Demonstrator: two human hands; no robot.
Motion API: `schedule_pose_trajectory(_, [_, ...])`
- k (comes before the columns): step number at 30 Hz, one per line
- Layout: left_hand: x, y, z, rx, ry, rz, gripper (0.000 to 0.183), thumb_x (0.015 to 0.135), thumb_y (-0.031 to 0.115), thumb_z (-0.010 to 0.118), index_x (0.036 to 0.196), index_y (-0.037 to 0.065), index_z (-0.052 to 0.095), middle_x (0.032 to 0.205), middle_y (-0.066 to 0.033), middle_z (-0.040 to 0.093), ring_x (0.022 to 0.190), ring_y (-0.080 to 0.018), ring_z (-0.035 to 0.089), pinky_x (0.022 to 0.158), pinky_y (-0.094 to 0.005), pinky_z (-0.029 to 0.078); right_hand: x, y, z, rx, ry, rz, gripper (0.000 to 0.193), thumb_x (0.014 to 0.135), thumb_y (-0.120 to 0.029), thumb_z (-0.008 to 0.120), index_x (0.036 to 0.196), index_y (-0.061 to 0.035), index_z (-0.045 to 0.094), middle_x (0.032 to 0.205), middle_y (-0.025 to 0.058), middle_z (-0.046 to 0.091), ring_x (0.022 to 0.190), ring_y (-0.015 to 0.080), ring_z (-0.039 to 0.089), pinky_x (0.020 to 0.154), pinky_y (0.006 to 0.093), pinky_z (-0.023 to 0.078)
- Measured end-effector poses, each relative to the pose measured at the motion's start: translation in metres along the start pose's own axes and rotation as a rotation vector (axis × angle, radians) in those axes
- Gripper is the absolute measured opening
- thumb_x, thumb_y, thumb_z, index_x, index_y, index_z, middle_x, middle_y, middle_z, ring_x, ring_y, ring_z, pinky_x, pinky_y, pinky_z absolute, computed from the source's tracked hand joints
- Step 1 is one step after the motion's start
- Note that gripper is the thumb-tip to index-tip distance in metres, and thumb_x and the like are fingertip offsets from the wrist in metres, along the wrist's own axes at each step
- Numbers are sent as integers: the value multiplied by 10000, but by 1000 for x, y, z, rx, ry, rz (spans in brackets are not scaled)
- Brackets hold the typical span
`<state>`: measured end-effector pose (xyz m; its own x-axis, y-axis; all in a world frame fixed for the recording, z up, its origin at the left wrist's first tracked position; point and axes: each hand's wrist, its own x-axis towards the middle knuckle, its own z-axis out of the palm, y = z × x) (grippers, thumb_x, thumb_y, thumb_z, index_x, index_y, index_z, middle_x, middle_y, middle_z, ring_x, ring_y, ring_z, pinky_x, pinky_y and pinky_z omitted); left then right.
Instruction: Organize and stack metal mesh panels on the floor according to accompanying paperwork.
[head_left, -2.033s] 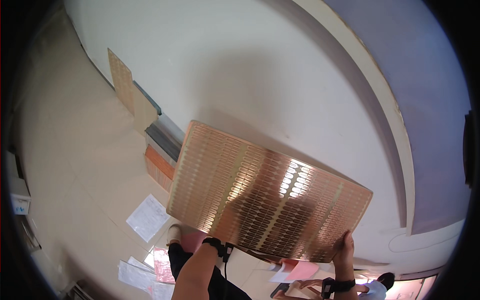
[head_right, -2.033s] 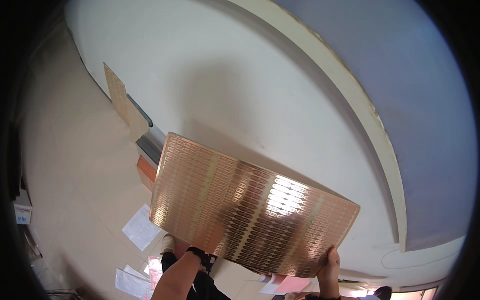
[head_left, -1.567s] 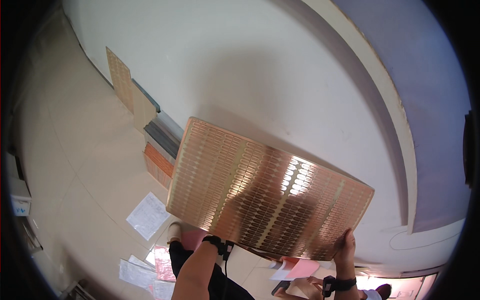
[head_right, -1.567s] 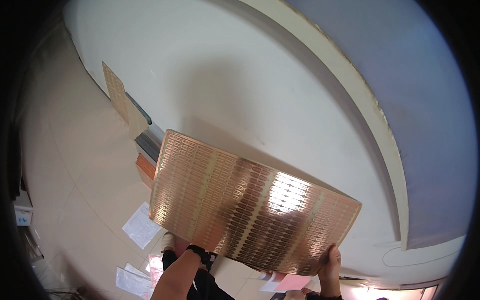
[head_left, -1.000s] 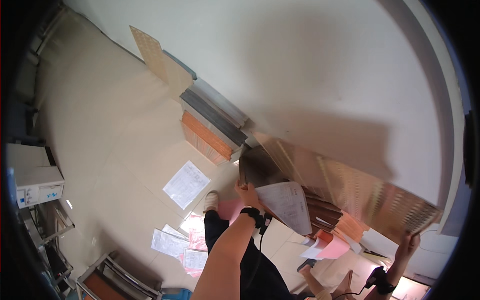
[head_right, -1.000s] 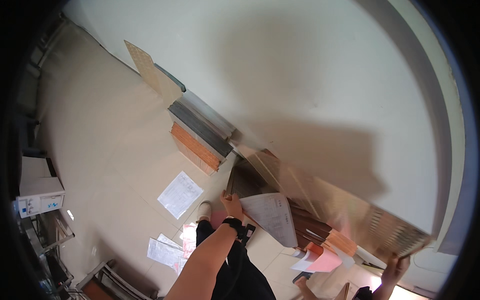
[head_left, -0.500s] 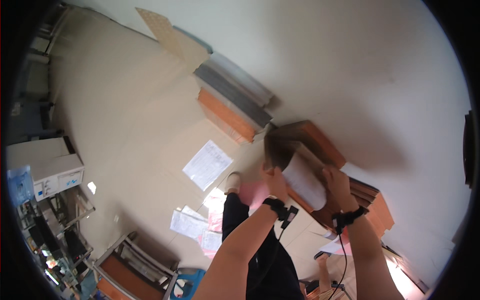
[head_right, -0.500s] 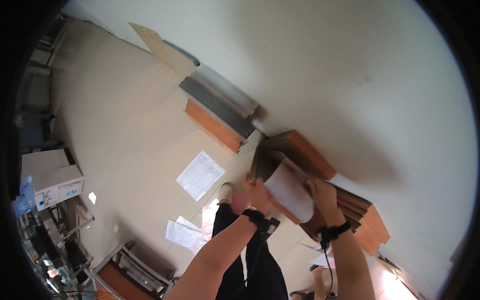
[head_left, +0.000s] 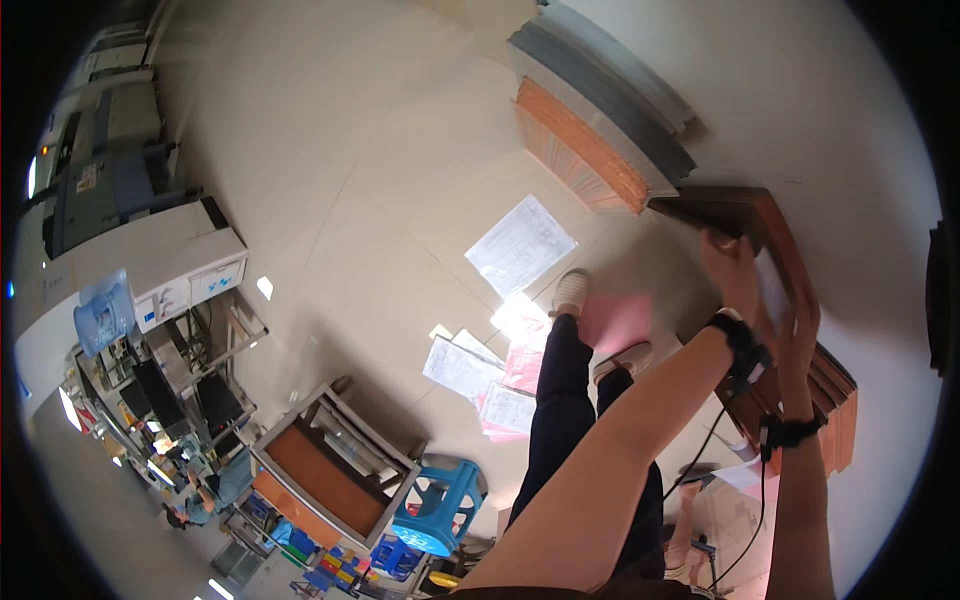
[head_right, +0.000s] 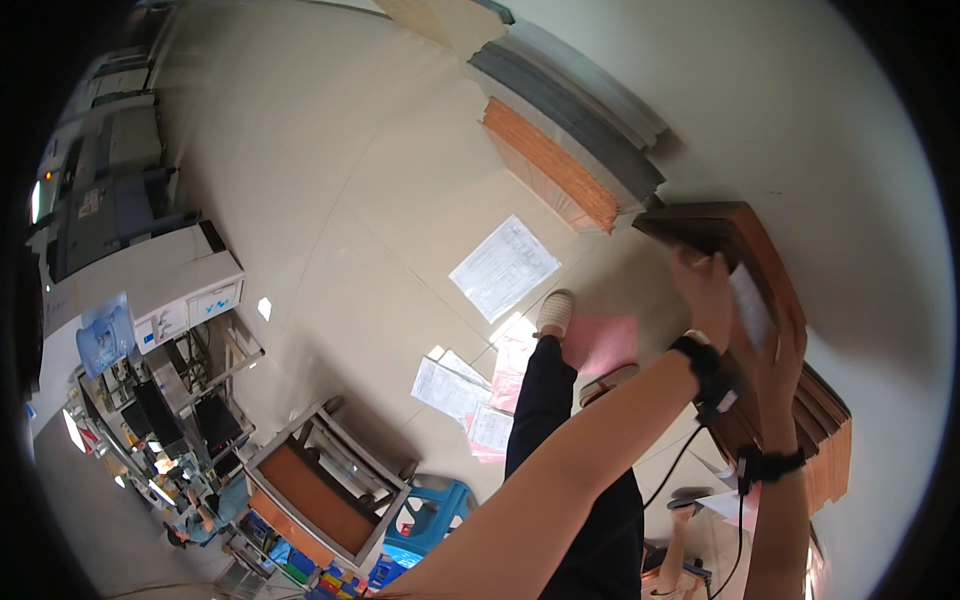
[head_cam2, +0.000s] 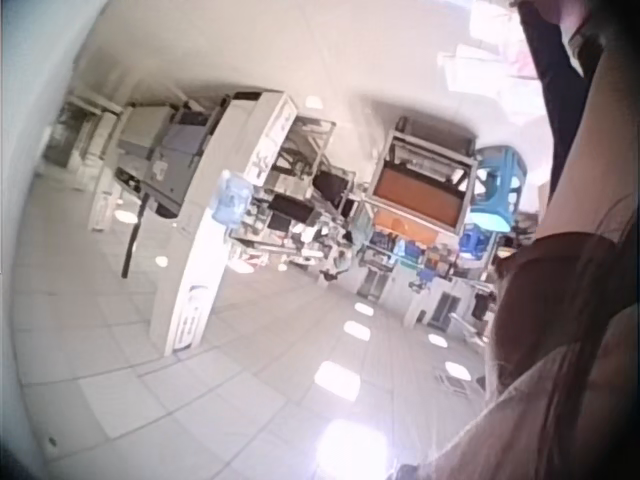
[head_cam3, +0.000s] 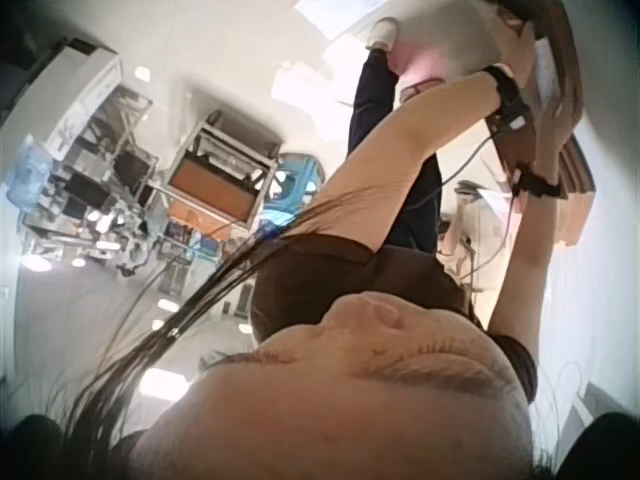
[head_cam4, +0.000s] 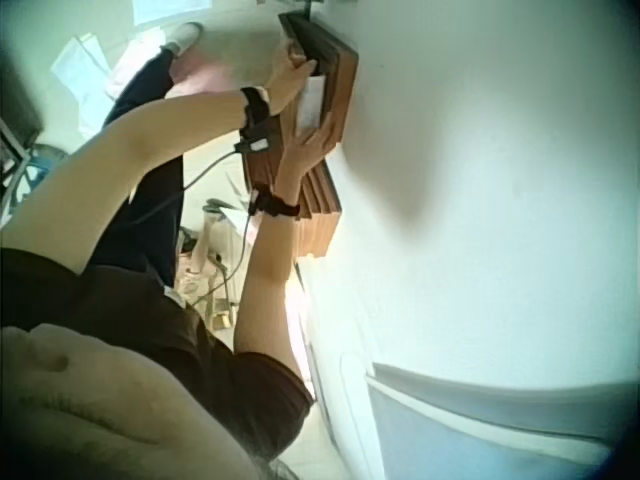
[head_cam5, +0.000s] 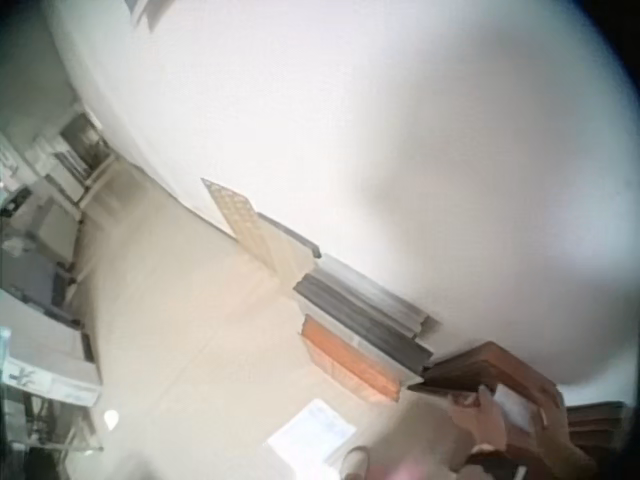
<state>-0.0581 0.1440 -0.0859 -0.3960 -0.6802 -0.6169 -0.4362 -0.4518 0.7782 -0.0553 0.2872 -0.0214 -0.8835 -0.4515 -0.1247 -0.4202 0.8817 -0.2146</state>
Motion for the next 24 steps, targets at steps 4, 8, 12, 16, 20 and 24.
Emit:
schedule_pose_trajectory(4, [-9,28,15,-239,-149,-157,660,910,263,511,1401,-7,163,1390,-201,288,1274,-292,322,1056,-350,249,-36,-41,-34,151,12,78,385,931,-86,389,1313,-52,432,1373,191,364,1269,355,349,1033,434,307])
schedule_pose_trajectory(8, [-5,-8,-23,-446,-355,-92,578,946,270,440,1420,41,199,1481,-182,171,1356,-261,205,1088,-355,197,-62,-58,-29,160,-20,54,402,914,-42,392,1315,-24,412,1367,196,368,1272,353,351,1031,418,316])
schedule_pose_trajectory(12, [-44,-63,-71,-495,-412,-494,346,909,189,481,1231,61,487,1115,-69,564,961,-137,537,811,-285,433,-101,-23,-12,269,-151,36,379,902,-29,411,1279,-11,445,1305,201,438,1232,347,400,1013,419,332])
schedule_pose_trajectory(16, [-73,-124,-162,-308,-233,-538,307,887,160,486,1179,70,516,932,-12,583,779,-90,525,679,-234,434,-143,-22,25,531,-608,94,308,884,-44,465,1182,8,525,1117,176,570,1003,267,564,871,360,442])
schedule_pose_trajectory(20, [-122,-135,-195,-269,-245,-622,302,894,144,444,1175,63,518,970,-28,606,805,-109,555,707,-240,449,-181,5,21,697,-784,274,267,889,-64,475,1127,2,573,978,145,636,810,198,644,690,295,508])
schedule_pose_trajectory(24, [-150,-138,-218,-301,-192,-712,312,906,133,403,1190,69,512,1004,-38,618,841,-128,581,745,-255,463,-193,26,18,709,-785,307,279,899,-79,458,1147,-11,567,973,138,636,799,187,645,664,280,506])
